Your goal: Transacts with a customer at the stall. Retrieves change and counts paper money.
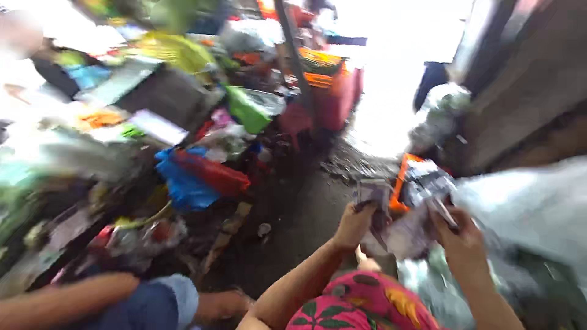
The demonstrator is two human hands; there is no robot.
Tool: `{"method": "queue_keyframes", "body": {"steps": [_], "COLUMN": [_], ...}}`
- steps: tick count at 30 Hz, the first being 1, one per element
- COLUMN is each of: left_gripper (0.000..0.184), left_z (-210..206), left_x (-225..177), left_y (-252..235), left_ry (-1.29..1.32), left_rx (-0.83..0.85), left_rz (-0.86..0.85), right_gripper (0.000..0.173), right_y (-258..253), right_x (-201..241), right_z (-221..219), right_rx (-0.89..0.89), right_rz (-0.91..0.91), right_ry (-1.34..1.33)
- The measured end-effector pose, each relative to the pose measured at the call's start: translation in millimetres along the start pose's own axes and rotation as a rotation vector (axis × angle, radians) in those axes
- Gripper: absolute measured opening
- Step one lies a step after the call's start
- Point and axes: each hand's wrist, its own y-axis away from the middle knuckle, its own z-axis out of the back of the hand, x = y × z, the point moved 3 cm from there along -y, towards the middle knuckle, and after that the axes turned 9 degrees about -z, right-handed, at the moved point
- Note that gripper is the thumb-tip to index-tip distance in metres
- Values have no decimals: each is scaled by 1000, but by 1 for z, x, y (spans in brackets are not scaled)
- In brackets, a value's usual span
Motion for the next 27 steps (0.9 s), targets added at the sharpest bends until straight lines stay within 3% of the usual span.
{"method": "queue_keyframes", "body": {"steps": [3, 6, 8, 10, 12, 15, 19, 21, 22, 25, 27], "left_gripper": [20, 25, 22, 21, 16, 19, 17, 17, 18, 8, 24], "left_z": [52, 64, 57, 49, 52, 76, 114, 130, 138, 169, 201], "left_x": [-24, -43, -53, -62, -73, -88, -101, -108, -110, -115, -117], "left_y": [-34, -57, -69, -80, -87, -90, -89, -89, -88, -88, -87], "left_ry": [-109, -154, -216, -250, -245, -167, -193, -203, -214, -246, -198], "left_rx": [-237, -276, -220, -195, -269, -506, -719, -760, -770, -778, -814], "left_rz": [-141, -219, -294, -391, -458, -412, -427, -451, -451, -435, -431], "right_gripper": [41, 56, 52, 24, 10, 20, 38, 46, 45, 16, 16], "right_y": [-40, -68, -90, -118, -147, -180, -182, -167, -160, -153, -157], "right_x": [32, 62, 74, 84, 92, 117, 153, 160, 160, 160, 167], "right_z": [-37, -83, -115, -140, -160, -185, -223, -257, -276, -330, -361], "right_rx": [350, 690, 709, 688, 685, 714, 1170, 1261, 1242, 1130, 1138], "right_rz": [55, 70, 81, 104, 145, 185, 235, 276, 296, 323, 292], "right_ry": [-87, -88, -76, -127, -140, -156, -160, -39, 4, -3, 10]}}
